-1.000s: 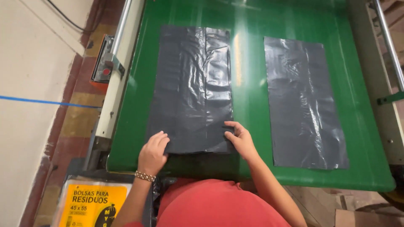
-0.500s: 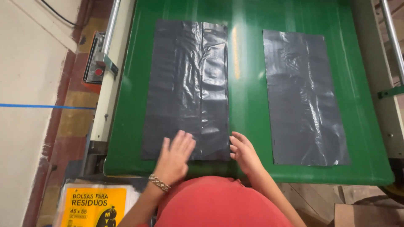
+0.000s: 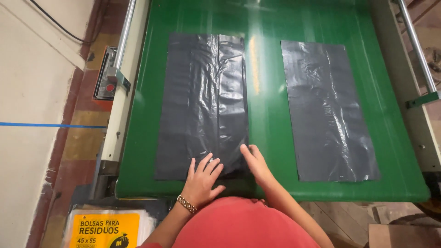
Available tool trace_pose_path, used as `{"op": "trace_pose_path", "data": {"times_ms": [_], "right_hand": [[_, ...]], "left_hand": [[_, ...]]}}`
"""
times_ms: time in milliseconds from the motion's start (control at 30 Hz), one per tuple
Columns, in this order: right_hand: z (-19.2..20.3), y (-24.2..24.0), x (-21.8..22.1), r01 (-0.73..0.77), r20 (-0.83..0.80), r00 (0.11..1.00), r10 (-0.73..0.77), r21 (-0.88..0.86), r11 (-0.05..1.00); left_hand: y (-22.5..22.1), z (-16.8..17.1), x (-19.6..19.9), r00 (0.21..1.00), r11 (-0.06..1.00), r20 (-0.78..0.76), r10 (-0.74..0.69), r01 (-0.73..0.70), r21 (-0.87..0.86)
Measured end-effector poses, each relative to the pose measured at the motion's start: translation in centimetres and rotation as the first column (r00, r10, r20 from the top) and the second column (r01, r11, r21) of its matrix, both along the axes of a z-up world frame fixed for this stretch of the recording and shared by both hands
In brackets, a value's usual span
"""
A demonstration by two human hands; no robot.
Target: Folding plastic bags as they come off a conveyor belt and organizing them into a plastic crate.
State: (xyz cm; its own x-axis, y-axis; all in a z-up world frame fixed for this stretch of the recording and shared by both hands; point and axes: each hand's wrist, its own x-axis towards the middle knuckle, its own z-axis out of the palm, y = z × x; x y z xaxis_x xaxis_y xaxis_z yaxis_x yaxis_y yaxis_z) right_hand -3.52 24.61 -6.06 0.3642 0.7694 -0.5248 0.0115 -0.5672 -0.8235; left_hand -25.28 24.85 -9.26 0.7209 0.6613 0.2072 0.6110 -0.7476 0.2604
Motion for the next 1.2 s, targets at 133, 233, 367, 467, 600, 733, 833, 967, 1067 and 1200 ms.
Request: {"op": "trace_pose_path", "data": {"times_ms": [133,233,367,467,600,733,833,967,1067,1200], "right_hand": [[0.2,-0.7,-0.9,-0.145,0.297,0.947,0.126,0.041,0.989],[2.8,-1.1,-1.2,-0.127,0.338,0.939,0.068,0.156,0.980],[2.0,-2.2,1.2,-0.187,0.343,0.936,0.072,0.314,0.931],[0.9,-4.0,3.8,-0.263,0.320,0.934,0.160,0.307,0.915],[1.7,-7.0,6.6,-0.087,-0.311,0.945,0.102,0.062,0.994],[0.8,-5.4,11.7,-0.142,-0.672,0.723,0.160,0.082,0.986],[-0.7,0.2,14.1,-0.060,-0.743,0.624,0.241,0.262,0.963],[-1.7,10.7,16.0,-0.133,-0.669,0.682,0.296,0.285,0.949],[-2.8,17.6,16.8,-0.194,-0.512,0.823,0.247,0.156,0.969],[-7.7,24.7,18.4,-0.099,-0.017,0.995,0.100,0.020,0.995]], "left_hand": [[-0.5,-0.9,0.2,0.996,0.988,0.030,0.084,-0.087,0.130],[0.1,-0.6,-0.6,0.959,0.945,-0.074,0.273,-0.253,0.209],[1.3,0.4,-5.3,0.911,0.862,0.004,0.412,-0.391,0.324],[2.1,1.6,-9.2,0.926,0.917,0.061,0.372,-0.377,0.133],[2.8,6.5,-10.6,0.929,0.958,0.318,0.189,-0.104,-0.266],[7.7,9.2,-9.0,0.865,0.977,0.499,0.051,0.061,-0.206],[14.9,8.1,-5.8,0.820,0.945,0.521,0.236,-0.070,-0.318],[25.8,4.3,-2.2,0.823,0.915,0.450,0.346,-0.190,-0.355],[32.5,0.8,0.2,0.839,0.854,0.265,0.475,-0.367,-0.368],[37.8,-3.6,2.2,0.872,0.846,0.060,0.485,-0.451,-0.285]]}}
